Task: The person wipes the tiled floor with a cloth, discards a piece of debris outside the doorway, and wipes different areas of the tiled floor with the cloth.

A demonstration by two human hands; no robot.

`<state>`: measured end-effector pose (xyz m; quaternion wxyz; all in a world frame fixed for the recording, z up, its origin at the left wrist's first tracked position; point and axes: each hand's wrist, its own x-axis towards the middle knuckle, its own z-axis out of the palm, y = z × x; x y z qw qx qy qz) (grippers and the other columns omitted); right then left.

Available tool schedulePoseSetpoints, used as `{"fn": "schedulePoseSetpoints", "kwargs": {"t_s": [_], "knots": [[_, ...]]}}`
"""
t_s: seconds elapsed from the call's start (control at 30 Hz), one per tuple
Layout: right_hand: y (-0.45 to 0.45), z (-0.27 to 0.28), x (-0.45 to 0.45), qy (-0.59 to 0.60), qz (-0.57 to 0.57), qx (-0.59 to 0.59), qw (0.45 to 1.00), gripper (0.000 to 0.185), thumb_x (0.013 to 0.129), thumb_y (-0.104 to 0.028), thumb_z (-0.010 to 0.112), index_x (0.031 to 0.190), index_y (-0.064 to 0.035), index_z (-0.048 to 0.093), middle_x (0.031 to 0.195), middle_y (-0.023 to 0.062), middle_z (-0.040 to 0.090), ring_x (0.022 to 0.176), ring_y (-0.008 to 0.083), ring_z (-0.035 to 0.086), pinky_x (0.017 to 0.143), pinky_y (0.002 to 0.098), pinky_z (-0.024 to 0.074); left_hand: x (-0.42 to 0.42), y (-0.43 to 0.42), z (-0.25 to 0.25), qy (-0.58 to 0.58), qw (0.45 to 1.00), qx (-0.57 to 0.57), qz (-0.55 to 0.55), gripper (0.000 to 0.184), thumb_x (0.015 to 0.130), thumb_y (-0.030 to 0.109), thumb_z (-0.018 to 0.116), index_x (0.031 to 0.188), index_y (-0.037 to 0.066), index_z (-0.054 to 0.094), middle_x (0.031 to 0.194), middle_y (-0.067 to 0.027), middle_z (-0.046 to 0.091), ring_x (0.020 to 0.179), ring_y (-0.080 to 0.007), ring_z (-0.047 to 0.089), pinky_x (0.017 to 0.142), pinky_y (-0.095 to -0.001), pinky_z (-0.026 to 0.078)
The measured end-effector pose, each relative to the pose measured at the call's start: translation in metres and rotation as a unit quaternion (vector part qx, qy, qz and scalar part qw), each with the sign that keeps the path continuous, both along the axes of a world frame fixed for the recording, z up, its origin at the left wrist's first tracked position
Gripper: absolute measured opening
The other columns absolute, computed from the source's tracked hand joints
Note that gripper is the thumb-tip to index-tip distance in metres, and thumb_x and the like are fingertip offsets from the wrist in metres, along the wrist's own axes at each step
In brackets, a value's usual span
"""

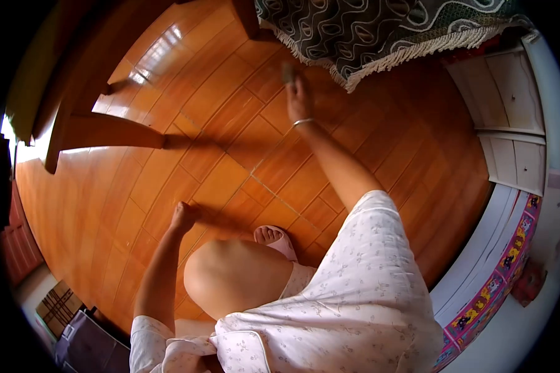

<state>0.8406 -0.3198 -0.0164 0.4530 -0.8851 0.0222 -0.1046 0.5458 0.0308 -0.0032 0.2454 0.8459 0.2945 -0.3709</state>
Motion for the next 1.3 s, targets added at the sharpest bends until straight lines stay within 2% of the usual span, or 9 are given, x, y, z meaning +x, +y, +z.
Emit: {"fn": "schedulePoseSetpoints", "kwargs": {"t_s": [0.1,0.17,0.2,0.3,0.4,0.5,0.53,0.6,1.3], "knots": [[-0.036,-0.053,0.054,0.015,0.01,-0.017,1.0,0.035,0.097,-0.023,0.044,0.124,-0.0025,0.051,0.109,0.0181,0.06,0.098,0.0333,0.058,0.083,0.0405,0.0475,0.009,-0.018,-0.007,0.005,0.998,0.066,-0.016,0.07,0.065,0.037,0.078,0.113,-0.002,0.044,0.119,-0.024,0.051,0.116,-0.0369,0.048,0.099,-0.0409,0.041],[-0.027,-0.072,0.072,-0.112,0.023,-0.313,0.943,0.03,0.096,-0.023,0.042,0.114,-0.0019,0.054,0.104,0.0184,0.059,0.094,0.0364,0.057,0.081,0.0435,0.047,0.007,-0.019,-0.028,0.007,0.994,0.105,0.021,0.084,0.057,0.043,0.081,0.115,-0.003,0.043,0.122,-0.0243,0.05,0.118,-0.0379,0.046,0.102,-0.041,0.039],[0.011,-0.056,0.067,0.054,-0.031,-0.116,0.991,0.026,0.094,-0.021,0.041,0.104,-0.0021,0.057,0.105,0.0199,0.058,0.097,0.039,0.054,0.082,0.0441,0.046,0.014,-0.024,-0.012,0.024,0.994,0.102,0.001,0.084,0.057,0.043,0.081,0.116,-0.004,0.043,0.122,-0.0245,0.049,0.118,-0.0373,0.046,0.102,-0.0409,0.039],[0.071,-0.028,0.017,0.04,0.099,-0.046,0.993,0.024,0.091,-0.022,0.046,0.101,-0.0053,0.06,0.098,0.0183,0.061,0.089,0.0381,0.057,0.078,0.0434,0.0484,0.019,-0.028,-0.005,0.049,0.993,0.109,-0.009,0.083,0.056,0.043,0.081,0.115,-0.004,0.044,0.121,-0.0244,0.05,0.118,-0.0373,0.046,0.101,-0.0411,0.04],[0.062,-0.04,-0.019,-0.261,0.252,-0.233,0.902,0.025,0.093,-0.021,0.048,0.1,-0.0037,0.064,0.099,0.0153,0.063,0.094,0.031,0.06,0.08,0.0372,0.0491,0.012,-0.022,-0.021,0.043,0.993,0.108,0.006,0.085,0.054,0.042,0.082,0.115,-0.004,0.044,0.122,-0.0248,0.049,0.118,-0.0373,0.047,0.101,-0.0414,0.04],[0.035,-0.036,0.02,0.132,0.164,0.111,0.971,0.029,0.093,-0.017,0.051,0.118,-0.004,0.06,0.116,0.0138,0.06,0.112,0.0281,0.053,0.097,0.0317,0.0419,0.009,-0.023,-0.02,0.034,0.992,0.117,0.028,0.087,0.052,0.042,0.083,0.114,-0.004,0.044,0.121,-0.0248,0.049,0.118,-0.0376,0.046,0.101,-0.042,0.039],[0.032,-0.028,0.046,0.179,0.121,0.109,0.97,0.032,0.09,-0.008,0.053,0.122,-0.0039,0.056,0.125,0.0143,0.055,0.119,0.0274,0.049,0.098,0.0332,0.0424,0.012,-0.023,-0.016,0.033,0.993,0.107,0.024,0.087,0.052,0.042,0.083,0.114,-0.003,0.044,0.121,-0.0248,0.049,0.118,-0.0376,0.045,0.101,-0.0423,0.039],[0.022,-0.025,0.058,-0.044,0.185,-0.29,0.938,0.037,0.089,-0.001,0.05,0.125,-0.0043,0.053,0.132,0.0142,0.051,0.122,0.027,0.047,0.1,0.0353,0.0428,0.007,-0.023,-0.017,0.033,0.995,0.095,0.016,0.087,0.052,0.042,0.083,0.114,-0.003,0.044,0.12,-0.0248,0.049,0.118,-0.0376,0.045,0.102,-0.0426,0.038],[0.034,-0.037,0.065,-0.029,0.216,-0.289,0.932,0.039,0.091,-0.003,0.042,0.13,-0.0054,0.046,0.14,0.0082,0.041,0.13,0.0305,0.037,0.106,0.0383,0.0355,-0.006,-0.015,-0.039,-0.027,0.995,0.09,0.031,0.08,0.057,0.039,0.083,0.112,-0.003,0.044,0.116,-0.0251,0.05,0.114,-0.0397,0.047,0.099,-0.044,0.039]]}}
